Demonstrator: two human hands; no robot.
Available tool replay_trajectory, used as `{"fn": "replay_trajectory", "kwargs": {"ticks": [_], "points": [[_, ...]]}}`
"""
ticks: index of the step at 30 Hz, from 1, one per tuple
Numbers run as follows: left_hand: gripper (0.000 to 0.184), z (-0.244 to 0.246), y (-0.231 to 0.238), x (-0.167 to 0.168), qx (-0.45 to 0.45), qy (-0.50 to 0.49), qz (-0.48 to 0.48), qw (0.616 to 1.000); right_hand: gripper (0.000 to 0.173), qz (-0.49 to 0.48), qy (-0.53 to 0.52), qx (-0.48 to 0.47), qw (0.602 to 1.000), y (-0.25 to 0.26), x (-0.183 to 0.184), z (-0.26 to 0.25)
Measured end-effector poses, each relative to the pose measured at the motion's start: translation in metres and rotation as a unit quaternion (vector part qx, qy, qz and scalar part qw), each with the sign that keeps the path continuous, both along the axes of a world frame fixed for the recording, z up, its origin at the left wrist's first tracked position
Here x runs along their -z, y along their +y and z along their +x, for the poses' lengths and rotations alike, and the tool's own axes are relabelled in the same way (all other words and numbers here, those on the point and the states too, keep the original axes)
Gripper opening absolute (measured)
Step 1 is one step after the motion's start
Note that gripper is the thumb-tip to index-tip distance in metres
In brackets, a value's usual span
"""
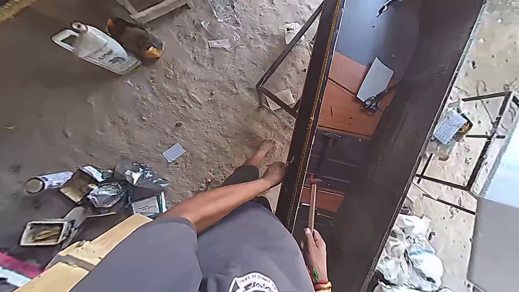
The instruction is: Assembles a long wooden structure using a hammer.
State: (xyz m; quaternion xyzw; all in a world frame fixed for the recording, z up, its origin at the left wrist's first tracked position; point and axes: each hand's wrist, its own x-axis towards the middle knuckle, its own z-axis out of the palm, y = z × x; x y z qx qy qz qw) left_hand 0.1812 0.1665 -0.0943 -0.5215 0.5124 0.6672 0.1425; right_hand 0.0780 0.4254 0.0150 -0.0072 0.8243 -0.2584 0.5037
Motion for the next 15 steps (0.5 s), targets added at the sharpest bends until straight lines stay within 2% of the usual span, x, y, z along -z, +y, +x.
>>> {"fn": "replay_trajectory", "kwargs": {"ticks": [4,9,12,15], "points": [[0.058,0.001,0.009,-0.004,0.064,-0.025,-0.077,0.995,0.028,-0.017,0.033,0.028,0.999,0.012,-0.001,0.005],[0.052,-0.002,-0.009,-0.013,0.03,-0.038,0.025,0.999,0.029,-0.077,0.011,0.16,0.984,-0.009,-0.005,0.001],[0.049,-0.003,-0.006,-0.018,0.006,-0.021,0.019,1.0,0.026,-0.134,0.029,0.201,0.97,-0.003,-0.016,0.007],[0.044,0.003,0.0,-0.02,0.08,-0.024,-0.009,0.996,0.023,-0.159,0.063,0.201,0.965,0.022,-0.024,0.027]]}}
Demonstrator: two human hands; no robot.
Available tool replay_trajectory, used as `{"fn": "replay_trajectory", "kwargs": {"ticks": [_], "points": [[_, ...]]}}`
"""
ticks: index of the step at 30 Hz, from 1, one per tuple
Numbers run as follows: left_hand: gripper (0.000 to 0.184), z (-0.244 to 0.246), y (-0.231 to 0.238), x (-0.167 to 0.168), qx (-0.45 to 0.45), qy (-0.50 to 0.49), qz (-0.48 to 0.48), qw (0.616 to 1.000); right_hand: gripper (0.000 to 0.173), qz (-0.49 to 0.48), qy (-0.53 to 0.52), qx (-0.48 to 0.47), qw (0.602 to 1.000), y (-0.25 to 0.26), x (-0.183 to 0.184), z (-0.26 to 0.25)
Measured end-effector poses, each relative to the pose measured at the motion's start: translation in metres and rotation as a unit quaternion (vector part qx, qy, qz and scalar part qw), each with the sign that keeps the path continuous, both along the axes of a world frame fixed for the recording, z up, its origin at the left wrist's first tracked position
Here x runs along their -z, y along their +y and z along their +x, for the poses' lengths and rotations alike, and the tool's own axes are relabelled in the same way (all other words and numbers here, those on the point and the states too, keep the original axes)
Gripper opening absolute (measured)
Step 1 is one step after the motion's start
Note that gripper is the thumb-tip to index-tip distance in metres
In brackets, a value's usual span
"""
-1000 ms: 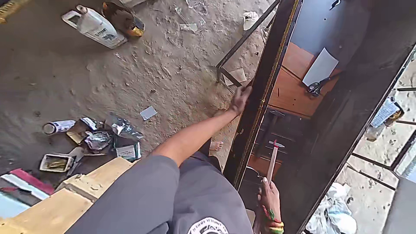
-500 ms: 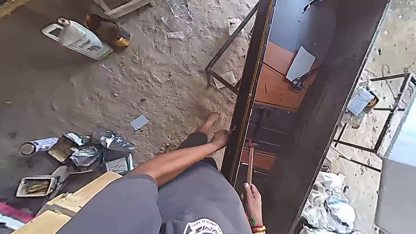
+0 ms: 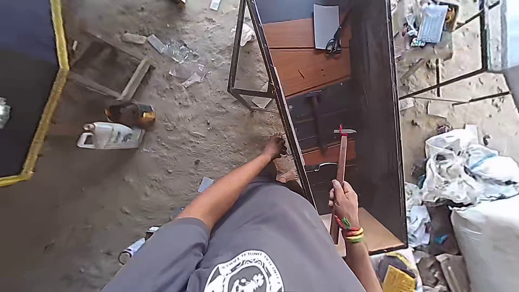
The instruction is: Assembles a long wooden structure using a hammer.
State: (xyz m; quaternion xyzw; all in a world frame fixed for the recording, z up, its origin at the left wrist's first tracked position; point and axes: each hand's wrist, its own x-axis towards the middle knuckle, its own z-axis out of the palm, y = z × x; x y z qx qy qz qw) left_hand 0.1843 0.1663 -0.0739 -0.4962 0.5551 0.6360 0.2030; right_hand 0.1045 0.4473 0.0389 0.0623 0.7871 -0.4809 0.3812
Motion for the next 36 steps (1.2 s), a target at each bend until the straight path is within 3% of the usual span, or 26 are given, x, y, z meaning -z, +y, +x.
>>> {"fn": "replay_trajectory", "kwargs": {"ticks": [2,5,8,10,13,15,19,22,25,27,31,36], "points": [[0.042,0.006,-0.004,-0.007,0.155,-0.022,-0.057,0.986,0.022,0.005,0.01,0.012,1.0,0.017,-0.003,0.016],[0.04,0.015,-0.008,-0.032,0.365,-0.042,-0.168,0.915,0.022,0.0,-0.011,0.062,0.998,0.039,-0.008,0.041],[0.035,-0.002,-0.017,-0.072,0.387,-0.039,-0.254,0.886,0.02,-0.01,-0.009,0.136,0.991,0.049,-0.006,0.065],[0.028,-0.017,-0.028,-0.094,0.391,0.03,-0.299,0.87,0.021,-0.008,-0.01,0.185,0.983,0.046,-0.008,0.077],[0.031,-0.028,-0.05,-0.114,0.495,0.167,-0.359,0.773,0.024,0.017,0.007,0.238,0.971,0.028,-0.016,0.086],[0.033,-0.04,-0.066,-0.114,0.537,0.278,-0.355,0.712,0.027,0.02,0.03,0.272,0.961,0.011,-0.019,0.091],[0.028,-0.082,-0.078,-0.112,0.528,0.438,-0.297,0.664,0.027,0.037,0.074,0.346,0.934,-0.043,-0.028,0.101],[0.031,-0.113,-0.083,-0.105,0.593,0.401,-0.258,0.649,0.029,0.026,0.066,0.392,0.917,-0.086,-0.04,0.122],[0.038,-0.148,-0.083,-0.099,0.742,0.281,-0.226,0.565,0.035,0.05,0.072,0.412,0.907,-0.117,-0.049,0.157],[0.042,-0.161,-0.08,-0.092,0.791,0.256,-0.21,0.515,0.037,0.086,0.093,0.422,0.898,-0.133,-0.043,0.19],[0.045,-0.164,-0.07,-0.076,0.831,0.205,-0.168,0.49,0.04,0.149,0.099,0.474,0.862,-0.161,-0.034,0.239],[0.046,-0.149,-0.06,-0.081,0.824,0.232,-0.22,0.468,0.038,0.141,0.107,0.578,0.797,-0.199,-0.031,0.277]]}}
